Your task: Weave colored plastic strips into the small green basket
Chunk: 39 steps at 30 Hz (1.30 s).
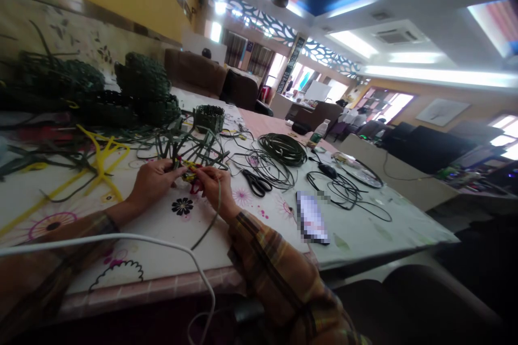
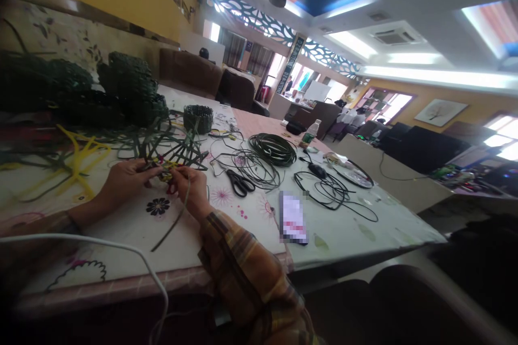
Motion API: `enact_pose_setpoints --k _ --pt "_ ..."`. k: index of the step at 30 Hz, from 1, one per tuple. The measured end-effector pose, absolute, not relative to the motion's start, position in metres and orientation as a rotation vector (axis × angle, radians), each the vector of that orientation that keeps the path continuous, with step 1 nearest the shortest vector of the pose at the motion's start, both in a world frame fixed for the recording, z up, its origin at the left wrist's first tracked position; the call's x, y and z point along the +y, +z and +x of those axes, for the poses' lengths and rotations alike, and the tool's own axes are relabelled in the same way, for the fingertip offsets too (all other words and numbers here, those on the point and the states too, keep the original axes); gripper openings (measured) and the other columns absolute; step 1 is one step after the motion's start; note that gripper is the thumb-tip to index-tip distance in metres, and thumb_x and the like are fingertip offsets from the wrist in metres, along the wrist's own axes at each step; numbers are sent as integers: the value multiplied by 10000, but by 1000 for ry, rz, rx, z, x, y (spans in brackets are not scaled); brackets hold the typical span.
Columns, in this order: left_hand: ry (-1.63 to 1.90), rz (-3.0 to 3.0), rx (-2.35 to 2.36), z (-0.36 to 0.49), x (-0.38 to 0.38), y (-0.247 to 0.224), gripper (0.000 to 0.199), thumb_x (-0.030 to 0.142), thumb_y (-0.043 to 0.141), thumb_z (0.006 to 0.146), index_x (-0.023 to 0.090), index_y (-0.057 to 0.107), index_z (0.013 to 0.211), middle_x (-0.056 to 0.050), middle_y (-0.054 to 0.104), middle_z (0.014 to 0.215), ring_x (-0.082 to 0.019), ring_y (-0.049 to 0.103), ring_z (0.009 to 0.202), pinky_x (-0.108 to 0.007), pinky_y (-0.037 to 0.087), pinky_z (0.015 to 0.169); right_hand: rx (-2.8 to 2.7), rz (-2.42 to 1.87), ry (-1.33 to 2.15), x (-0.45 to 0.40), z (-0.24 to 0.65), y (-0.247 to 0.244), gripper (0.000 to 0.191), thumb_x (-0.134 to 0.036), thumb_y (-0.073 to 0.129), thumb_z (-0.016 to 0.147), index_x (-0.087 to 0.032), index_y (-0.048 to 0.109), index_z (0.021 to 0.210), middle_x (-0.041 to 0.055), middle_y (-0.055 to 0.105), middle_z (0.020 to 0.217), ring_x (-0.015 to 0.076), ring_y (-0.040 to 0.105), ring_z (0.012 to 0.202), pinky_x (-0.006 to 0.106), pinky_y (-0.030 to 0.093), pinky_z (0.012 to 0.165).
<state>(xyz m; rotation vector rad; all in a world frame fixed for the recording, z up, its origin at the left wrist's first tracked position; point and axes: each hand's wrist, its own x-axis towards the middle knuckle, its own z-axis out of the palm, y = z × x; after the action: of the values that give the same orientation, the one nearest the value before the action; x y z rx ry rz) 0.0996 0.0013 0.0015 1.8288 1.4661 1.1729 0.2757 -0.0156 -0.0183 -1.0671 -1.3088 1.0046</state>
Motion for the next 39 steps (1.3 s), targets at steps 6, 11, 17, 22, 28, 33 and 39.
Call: enact_pose_setpoints --k 6,11,17,22,28,33,39 --pt "1319 1660 1448 98 0 11 380 544 709 740 175 769 808 11 654 577 -156 569 515 -244 399 504 -1633 -1173 514 -18 275 -11 218 -315 605 1009 -188 770 946 35 787 864 149 717 765 237 540 716" --pt "1454 1590 1365 97 -1 12 376 533 743 723 164 753 794 -4 683 610 -151 601 578 -233 428 556 -2109 -1317 -45 -25 278 -1 209 -147 547 1003 -193 751 1010 59 778 976 159 716 893 233 485 758" --pt "1405 1640 1419 95 -2 11 344 533 673 761 189 690 769 14 647 608 -142 563 494 -245 401 506 -2380 -1384 -260 -42 280 15 327 -201 423 1094 -231 720 1229 44 786 1019 137 696 807 277 348 603" --pt "1324 1793 1542 98 -8 9 354 556 579 824 217 678 824 11 654 582 -194 626 534 -285 437 586 -2363 -1544 -179 -47 273 17 303 -199 455 1060 -233 689 1249 42 819 1050 155 744 862 273 337 603" --pt "1198 2027 1685 97 -10 10 324 531 498 896 242 576 771 -24 653 581 -238 650 644 -319 401 657 -2449 -1387 -90 -49 276 16 443 -178 472 1034 -294 645 1425 38 822 1106 151 733 863 246 388 626" --pt "1162 2051 1795 94 -4 8 291 499 495 933 242 579 826 -39 658 626 -253 658 693 -321 398 685 -2236 -1241 -169 -49 300 29 446 -197 370 1098 -239 687 1409 80 783 1028 156 684 835 260 468 730" --pt "1151 2116 1854 97 -7 5 303 465 486 983 208 621 896 -95 717 771 -258 685 772 -319 382 694 -2083 -1263 -88 -53 289 25 414 -571 619 1035 -193 781 1080 98 716 1080 178 679 921 266 495 777"
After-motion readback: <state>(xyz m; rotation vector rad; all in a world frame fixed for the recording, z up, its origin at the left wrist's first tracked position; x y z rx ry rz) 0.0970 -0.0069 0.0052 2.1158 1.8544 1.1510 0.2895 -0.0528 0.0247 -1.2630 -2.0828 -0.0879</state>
